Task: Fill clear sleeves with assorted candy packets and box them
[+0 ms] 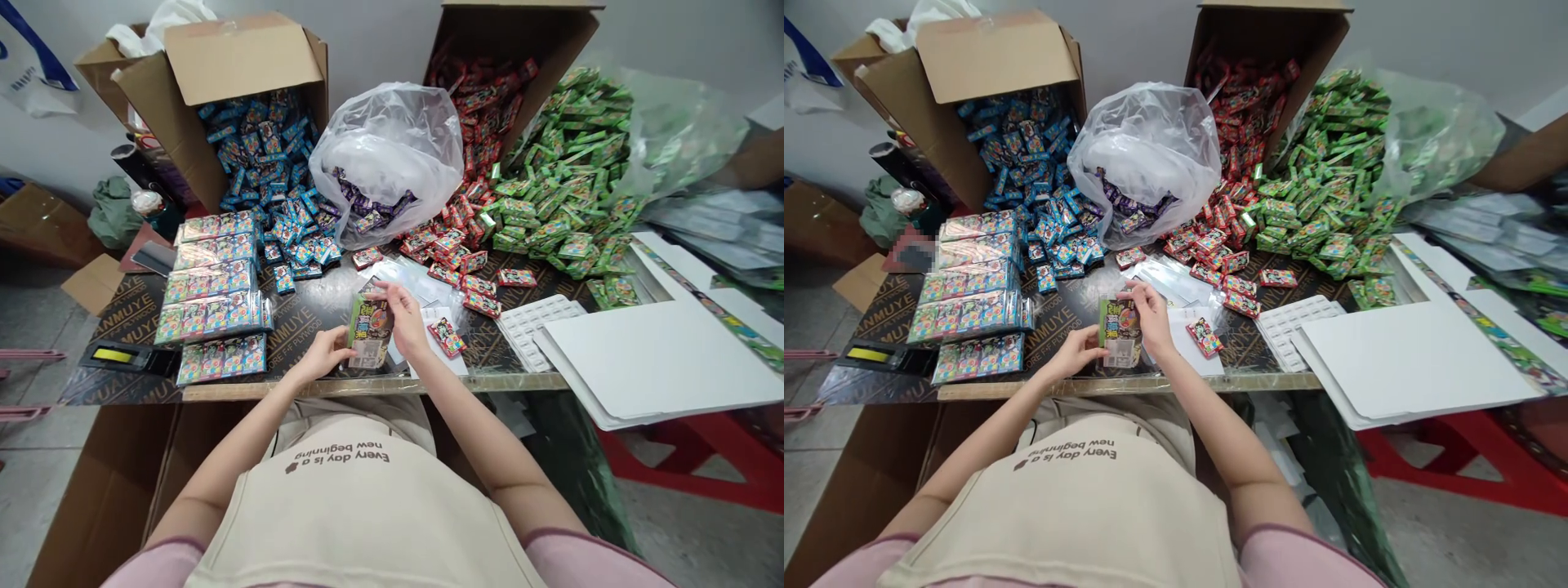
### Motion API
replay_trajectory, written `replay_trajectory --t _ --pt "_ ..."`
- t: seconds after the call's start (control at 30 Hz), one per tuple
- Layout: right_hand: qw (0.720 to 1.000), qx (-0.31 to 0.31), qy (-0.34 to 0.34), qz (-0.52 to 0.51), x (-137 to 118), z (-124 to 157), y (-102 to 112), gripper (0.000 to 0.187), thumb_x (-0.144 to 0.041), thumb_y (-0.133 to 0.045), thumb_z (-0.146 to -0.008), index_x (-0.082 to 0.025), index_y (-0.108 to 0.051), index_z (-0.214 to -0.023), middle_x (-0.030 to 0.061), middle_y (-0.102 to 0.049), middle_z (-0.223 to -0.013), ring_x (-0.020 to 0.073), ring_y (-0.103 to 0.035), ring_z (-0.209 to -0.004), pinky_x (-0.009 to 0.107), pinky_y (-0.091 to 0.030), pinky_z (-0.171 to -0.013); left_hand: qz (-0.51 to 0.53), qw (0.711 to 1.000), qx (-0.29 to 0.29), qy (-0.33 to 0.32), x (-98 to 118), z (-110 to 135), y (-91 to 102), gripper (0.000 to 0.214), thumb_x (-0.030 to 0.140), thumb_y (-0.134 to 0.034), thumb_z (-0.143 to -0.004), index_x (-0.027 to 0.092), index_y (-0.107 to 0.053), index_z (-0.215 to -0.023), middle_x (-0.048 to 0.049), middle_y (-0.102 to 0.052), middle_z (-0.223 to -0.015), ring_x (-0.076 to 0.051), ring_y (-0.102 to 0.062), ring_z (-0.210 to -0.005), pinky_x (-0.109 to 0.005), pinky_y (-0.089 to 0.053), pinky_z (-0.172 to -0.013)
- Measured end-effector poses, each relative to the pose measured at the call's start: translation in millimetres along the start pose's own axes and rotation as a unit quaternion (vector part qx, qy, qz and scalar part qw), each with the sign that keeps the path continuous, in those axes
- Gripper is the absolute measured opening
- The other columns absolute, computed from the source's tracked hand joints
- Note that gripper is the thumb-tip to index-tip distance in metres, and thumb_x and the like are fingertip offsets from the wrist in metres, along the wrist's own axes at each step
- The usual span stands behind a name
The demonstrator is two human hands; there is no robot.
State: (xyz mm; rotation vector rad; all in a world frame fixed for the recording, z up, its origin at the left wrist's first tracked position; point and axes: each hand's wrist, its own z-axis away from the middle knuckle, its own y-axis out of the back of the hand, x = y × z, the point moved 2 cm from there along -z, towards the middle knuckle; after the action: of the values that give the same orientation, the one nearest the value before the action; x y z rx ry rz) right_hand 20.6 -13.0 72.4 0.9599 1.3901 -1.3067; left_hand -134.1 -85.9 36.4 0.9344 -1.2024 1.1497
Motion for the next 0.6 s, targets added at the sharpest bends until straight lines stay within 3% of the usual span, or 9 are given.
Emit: replay_trajectory --t 0.1,0.2,0.27,0.37,0.5,0.6 --pt "0.996 0.084 0.026 0.01 0 2 -14 0.05 -0.067 -0.051 -0.082 -0.02 -0.064 -0.07 0.0046 -0.07 -0.076 0.0184 -0.064 -0.077 0.032 -0.051 -0.075 0.153 0.978 0.144 -0.018 9 -3 -18.6 0.041 0.042 -0.078 -0.066 0.017 -0.068 -0.097 -0.0061 -0.073 -0.096 -0.021 -0.068 -0.088 -0.033 -0.051 -0.086" --pt "0.997 0.072 0.019 0.003 6 10 -28 0.055 -0.07 -0.044 -0.085 -0.021 -0.067 -0.072 0.0043 -0.07 -0.073 0.0202 -0.066 -0.081 0.034 -0.052 -0.076 0.318 0.911 0.262 -0.025 25 -7 -33.0 0.049 0.06 -0.064 -0.075 0.016 -0.068 -0.096 -0.0049 -0.074 -0.09 -0.02 -0.069 -0.086 -0.033 -0.051 -0.084" --pt "0.997 0.074 0.005 -0.016 10 16 -32 0.056 -0.069 -0.039 -0.087 -0.022 -0.068 -0.075 0.0039 -0.07 -0.074 0.0206 -0.066 -0.083 0.034 -0.052 -0.077 0.364 0.888 0.281 -0.014 34 -11 -35.7 0.046 0.058 -0.067 -0.073 0.015 -0.07 -0.089 -0.0028 -0.073 -0.079 -0.019 -0.069 -0.079 -0.031 -0.051 -0.08" --pt "0.996 0.076 -0.021 -0.043 10 17 -31 0.045 -0.062 -0.05 -0.083 -0.022 -0.069 -0.073 0.0031 -0.071 -0.076 0.0207 -0.066 -0.083 0.033 -0.052 -0.075 0.362 0.881 0.305 0.005 42 -11 -29.9 0.031 0.041 -0.079 -0.061 0.015 -0.068 -0.074 0.0024 -0.07 -0.068 -0.014 -0.066 -0.068 -0.025 -0.049 -0.074" --pt "0.995 0.023 -0.061 -0.081 3 12 -24 0.028 -0.046 -0.058 -0.074 -0.021 -0.069 -0.07 0.0023 -0.071 -0.076 0.0202 -0.065 -0.082 0.033 -0.051 -0.077 0.381 0.893 0.237 0.044 48 -10 -25.5 0.041 0.054 -0.067 -0.067 0.015 -0.071 -0.076 -0.0025 -0.072 -0.072 -0.02 -0.068 -0.079 -0.03 -0.05 -0.079" --pt "0.994 0.006 -0.053 -0.097 -5 9 -19 0.018 -0.035 -0.057 -0.069 -0.021 -0.069 -0.07 0.0011 -0.07 -0.074 0.0182 -0.065 -0.078 0.032 -0.051 -0.078 0.339 0.914 0.22 0.036 54 -13 -21.1 0.034 0.047 -0.064 -0.068 0.015 -0.074 -0.074 -0.0059 -0.075 -0.079 -0.023 -0.068 -0.089 -0.032 -0.05 -0.084"
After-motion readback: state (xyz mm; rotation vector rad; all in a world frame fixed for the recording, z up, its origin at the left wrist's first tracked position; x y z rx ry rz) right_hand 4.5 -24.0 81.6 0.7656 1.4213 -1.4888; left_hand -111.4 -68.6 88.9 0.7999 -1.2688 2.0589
